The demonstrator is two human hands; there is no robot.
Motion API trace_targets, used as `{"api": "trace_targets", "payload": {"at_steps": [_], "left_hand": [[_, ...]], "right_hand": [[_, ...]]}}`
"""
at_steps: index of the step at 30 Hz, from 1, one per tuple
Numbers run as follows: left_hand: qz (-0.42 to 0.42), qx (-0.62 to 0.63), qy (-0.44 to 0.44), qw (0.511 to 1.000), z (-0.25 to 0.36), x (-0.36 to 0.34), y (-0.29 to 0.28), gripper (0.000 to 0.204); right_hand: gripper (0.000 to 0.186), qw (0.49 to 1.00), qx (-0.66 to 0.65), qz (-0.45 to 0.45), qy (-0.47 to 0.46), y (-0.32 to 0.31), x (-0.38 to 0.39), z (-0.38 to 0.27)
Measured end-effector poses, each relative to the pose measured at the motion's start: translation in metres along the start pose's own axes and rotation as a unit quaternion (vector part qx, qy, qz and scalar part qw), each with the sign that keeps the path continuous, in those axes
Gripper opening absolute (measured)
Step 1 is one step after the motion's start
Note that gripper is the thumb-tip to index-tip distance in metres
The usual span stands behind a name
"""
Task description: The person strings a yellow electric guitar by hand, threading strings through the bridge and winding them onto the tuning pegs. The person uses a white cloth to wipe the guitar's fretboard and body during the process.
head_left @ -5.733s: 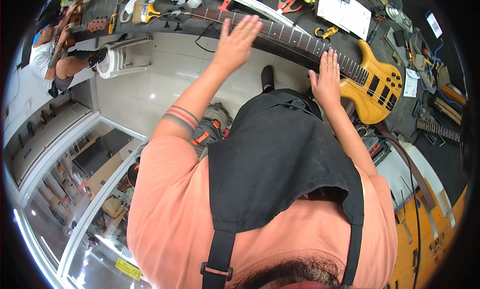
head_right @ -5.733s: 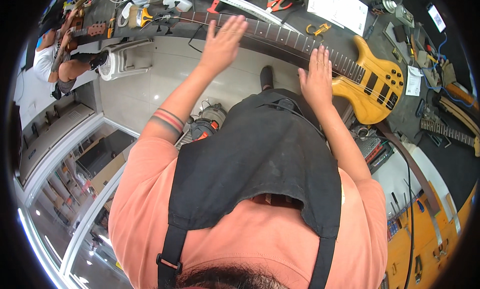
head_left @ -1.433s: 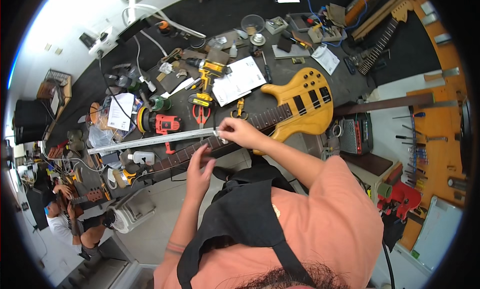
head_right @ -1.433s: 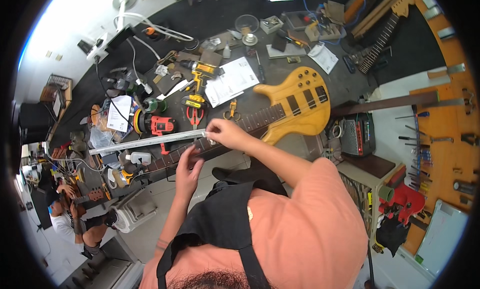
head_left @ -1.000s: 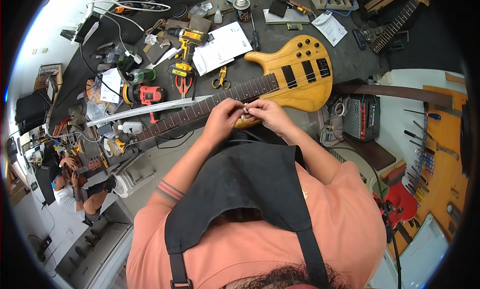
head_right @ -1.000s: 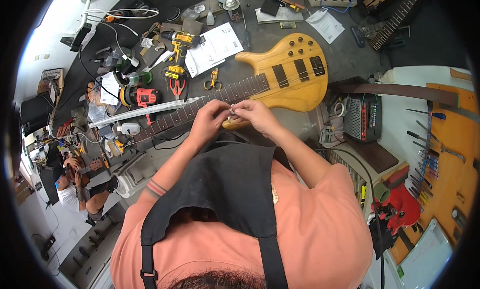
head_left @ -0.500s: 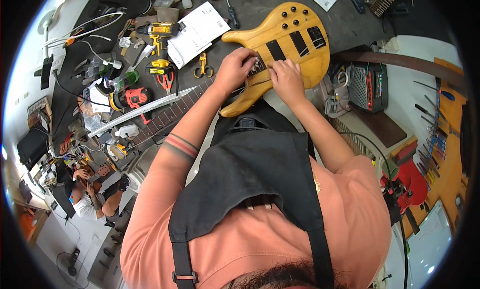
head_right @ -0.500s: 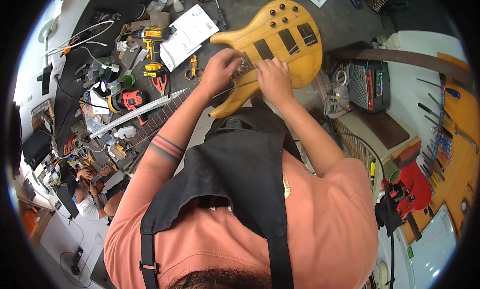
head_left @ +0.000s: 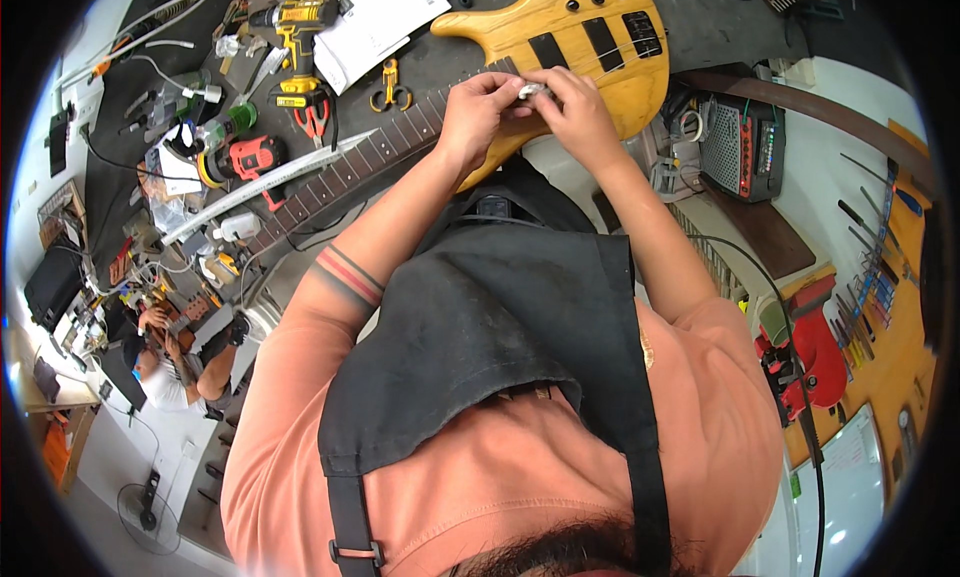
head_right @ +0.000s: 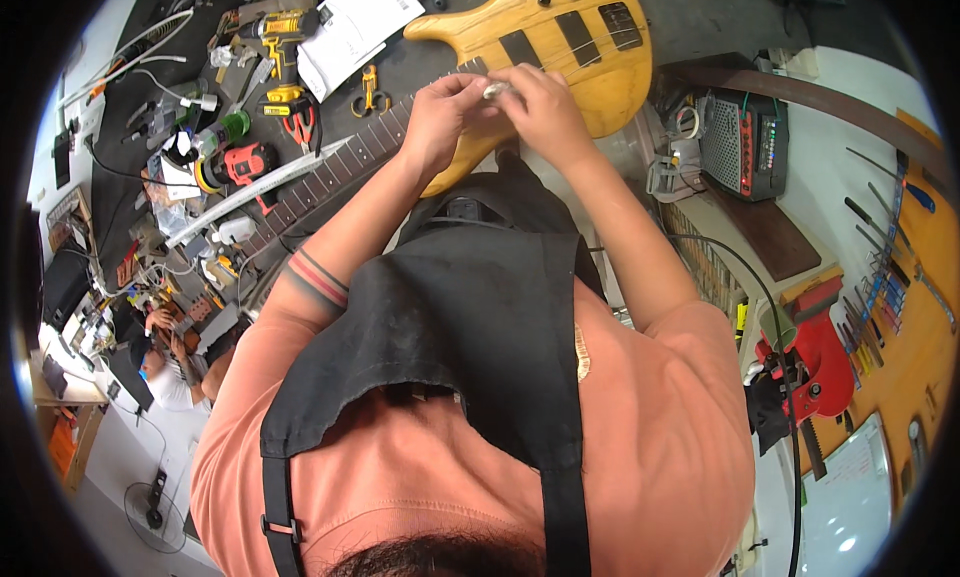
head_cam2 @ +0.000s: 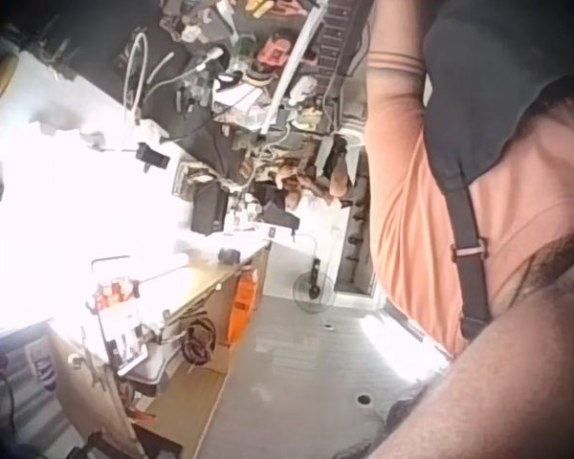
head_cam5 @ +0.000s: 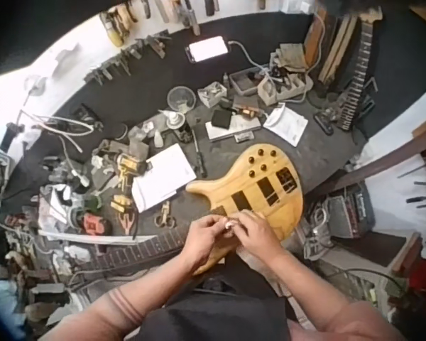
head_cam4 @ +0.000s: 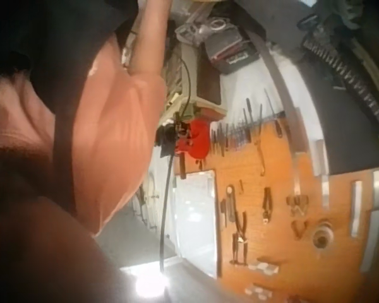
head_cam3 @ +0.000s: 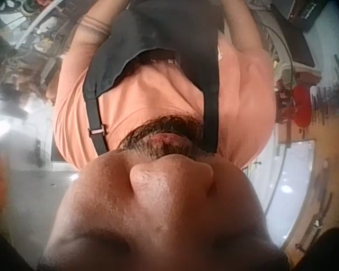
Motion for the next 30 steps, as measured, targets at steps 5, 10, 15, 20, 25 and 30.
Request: {"api": "trace_targets", "payload": {"at_steps": [5, 10, 15, 20, 25, 30], "left_hand": [[0.088, -0.394, 0.176, 0.898, 0.000, 0.021, -0.021, 0.022], [0.102, -0.517, 0.204, 0.825, -0.012, 0.038, -0.014, 0.023], [0.046, -0.560, 0.213, 0.799, -0.023, 0.042, -0.009, 0.020], [0.119, -0.564, 0.217, 0.788, -0.014, 0.042, -0.014, 0.026], [0.118, -0.599, 0.256, 0.749, -0.024, 0.034, -0.019, 0.023], [0.087, -0.607, 0.273, 0.741, -0.029, 0.042, -0.019, 0.016]], "right_hand": [[0.017, 0.989, -0.036, -0.005, 0.146, 0.002, -0.014, 0.004], [0.018, 0.992, 0.072, -0.041, 0.092, 0.013, -0.024, 0.017], [0.016, 0.982, 0.164, -0.063, 0.063, 0.023, -0.020, 0.018], [0.012, 0.977, 0.207, -0.041, -0.013, 0.033, -0.042, 0.022], [0.012, 0.976, 0.213, -0.051, -0.017, 0.036, -0.032, 0.023], [0.014, 0.978, 0.205, -0.037, -0.013, 0.038, -0.028, 0.018]]}}
Point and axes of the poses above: each hand's wrist, its own x-axis away from the middle knuckle, its own y-axis out of the palm, z = x × y, the point moved 3 cm from there along -x, towards the middle knuckle, and after that the axes turned 15 degrees about -x, right-handed, at the moved point
